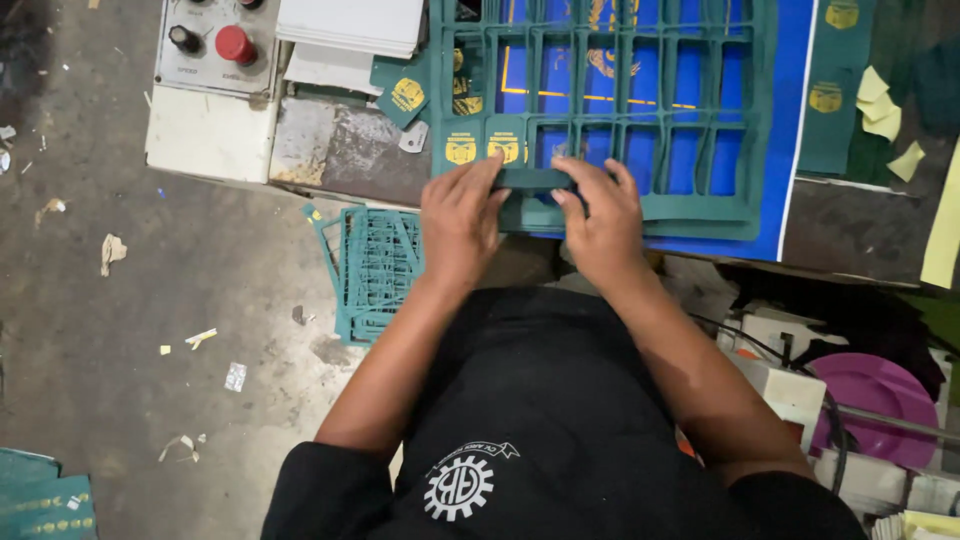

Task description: Punching out and sorting printed tags from a die-cut paper sheet in a print shop.

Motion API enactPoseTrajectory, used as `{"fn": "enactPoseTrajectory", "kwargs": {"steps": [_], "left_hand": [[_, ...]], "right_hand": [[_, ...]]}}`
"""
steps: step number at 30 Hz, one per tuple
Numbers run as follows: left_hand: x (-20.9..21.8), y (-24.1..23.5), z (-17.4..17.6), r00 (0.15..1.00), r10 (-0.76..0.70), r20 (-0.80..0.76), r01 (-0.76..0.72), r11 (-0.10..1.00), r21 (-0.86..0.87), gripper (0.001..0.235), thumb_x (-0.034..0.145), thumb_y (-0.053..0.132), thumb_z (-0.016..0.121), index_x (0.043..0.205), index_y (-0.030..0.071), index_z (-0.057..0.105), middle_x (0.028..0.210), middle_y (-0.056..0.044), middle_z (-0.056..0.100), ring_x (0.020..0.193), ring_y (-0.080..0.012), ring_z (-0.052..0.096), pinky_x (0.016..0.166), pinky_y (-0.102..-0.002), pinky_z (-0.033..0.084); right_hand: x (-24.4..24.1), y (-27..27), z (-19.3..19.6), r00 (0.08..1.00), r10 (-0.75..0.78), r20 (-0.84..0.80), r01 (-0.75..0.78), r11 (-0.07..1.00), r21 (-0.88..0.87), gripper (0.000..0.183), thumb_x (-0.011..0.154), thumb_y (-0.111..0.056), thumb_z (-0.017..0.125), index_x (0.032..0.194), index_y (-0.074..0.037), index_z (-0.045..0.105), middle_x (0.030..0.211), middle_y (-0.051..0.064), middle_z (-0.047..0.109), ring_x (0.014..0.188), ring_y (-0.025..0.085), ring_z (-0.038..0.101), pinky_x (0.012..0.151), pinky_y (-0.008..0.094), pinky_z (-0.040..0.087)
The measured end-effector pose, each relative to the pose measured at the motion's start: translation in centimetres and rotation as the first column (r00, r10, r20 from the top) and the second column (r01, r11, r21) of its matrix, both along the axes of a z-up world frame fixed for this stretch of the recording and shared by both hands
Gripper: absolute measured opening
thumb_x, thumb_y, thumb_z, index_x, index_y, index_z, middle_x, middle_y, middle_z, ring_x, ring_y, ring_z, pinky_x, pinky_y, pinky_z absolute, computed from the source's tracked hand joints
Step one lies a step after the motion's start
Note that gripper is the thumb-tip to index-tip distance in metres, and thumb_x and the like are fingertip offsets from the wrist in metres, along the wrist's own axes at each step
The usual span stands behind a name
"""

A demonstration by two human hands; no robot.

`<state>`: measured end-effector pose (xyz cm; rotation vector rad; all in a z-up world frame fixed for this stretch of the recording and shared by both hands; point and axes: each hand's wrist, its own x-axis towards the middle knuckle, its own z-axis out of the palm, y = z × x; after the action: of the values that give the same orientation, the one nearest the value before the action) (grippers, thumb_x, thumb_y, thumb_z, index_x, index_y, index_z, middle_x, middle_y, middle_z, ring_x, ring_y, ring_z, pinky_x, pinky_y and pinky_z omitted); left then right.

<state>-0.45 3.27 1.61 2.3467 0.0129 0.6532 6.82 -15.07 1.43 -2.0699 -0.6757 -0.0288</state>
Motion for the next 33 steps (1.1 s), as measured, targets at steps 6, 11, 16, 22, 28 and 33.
{"fn": "enactPoseTrajectory", "kwargs": {"steps": [6, 11, 16, 22, 28, 33], "left_hand": [[0.4, -1.8, -2.2, 0.995, 0.1, 0.009, -0.099, 0.966, 0.238, 0.057, 0.092, 0.005, 0.068, 0.143, -0.01, 0.047, 0.142, -0.029, 0.058, 0.133, -0.0418, 0.057, 0.111, -0.052, 0.039], [-0.1, -1.5, -2.6, 0.99, 0.119, 0.078, -0.134, 0.963, 0.236, 0.052, 0.099, 0.0, 0.064, 0.147, -0.006, 0.047, 0.145, -0.025, 0.059, 0.137, -0.0382, 0.058, 0.119, -0.05, 0.038], [0.0, -1.0, -2.7, 0.99, 0.119, 0.076, -0.135, 0.955, 0.264, 0.05, 0.099, 0.0, 0.065, 0.146, -0.007, 0.048, 0.142, -0.025, 0.061, 0.135, -0.0374, 0.061, 0.118, -0.051, 0.038], [-0.8, -0.6, 1.0, 0.996, 0.087, 0.012, -0.088, 0.99, 0.11, 0.053, 0.097, 0.0, 0.069, 0.147, -0.004, 0.05, 0.133, -0.017, 0.069, 0.12, -0.0313, 0.068, 0.109, -0.046, 0.047], [-0.5, -0.4, 0.6, 0.983, -0.095, -0.157, -0.003, 0.847, -0.531, 0.053, 0.095, 0.001, 0.073, 0.144, -0.002, 0.054, 0.124, -0.012, 0.071, 0.11, -0.0206, 0.067, 0.098, -0.034, 0.053], [0.9, -2.5, -0.1, 0.951, -0.258, -0.169, -0.011, 0.516, -0.856, 0.034, 0.096, 0.001, 0.072, 0.129, -0.001, 0.061, 0.116, -0.006, 0.07, 0.106, -0.0144, 0.065, 0.093, -0.03, 0.054]], "right_hand": [[-0.9, 1.0, -0.8, 0.936, -0.002, 0.352, 0.098, 0.962, -0.256, 0.052, 0.101, -0.005, 0.057, 0.15, 0.006, 0.046, 0.15, 0.027, 0.054, 0.139, 0.039, 0.053, 0.117, 0.065, 0.026], [-1.2, 0.8, -0.5, 0.941, -0.026, 0.336, 0.11, 0.966, -0.233, 0.055, 0.097, 0.001, 0.052, 0.152, -0.002, 0.048, 0.151, 0.019, 0.056, 0.144, 0.031, 0.053, 0.124, 0.067, 0.018], [-0.8, 1.4, 0.2, 0.934, -0.041, 0.354, 0.126, 0.968, -0.219, 0.054, 0.095, 0.002, 0.052, 0.148, -0.003, 0.052, 0.148, 0.018, 0.058, 0.142, 0.033, 0.052, 0.121, 0.069, 0.014], [-0.5, -0.2, 1.8, 0.944, -0.039, 0.328, 0.093, 0.984, -0.15, 0.045, 0.095, 0.002, 0.057, 0.138, -0.007, 0.061, 0.134, 0.012, 0.066, 0.134, 0.028, 0.06, 0.123, 0.067, 0.018], [-0.7, -3.0, 5.2, 0.992, 0.017, 0.125, -0.014, 1.0, -0.024, 0.042, 0.094, -0.001, 0.065, 0.135, -0.006, 0.062, 0.128, 0.013, 0.07, 0.123, 0.029, 0.065, 0.116, 0.052, 0.037], [-1.3, -4.1, 5.7, 0.982, -0.016, -0.19, 0.039, 0.993, 0.115, 0.037, 0.096, -0.005, 0.065, 0.134, -0.006, 0.063, 0.126, 0.014, 0.071, 0.116, 0.03, 0.068, 0.098, 0.039, 0.052]]}}
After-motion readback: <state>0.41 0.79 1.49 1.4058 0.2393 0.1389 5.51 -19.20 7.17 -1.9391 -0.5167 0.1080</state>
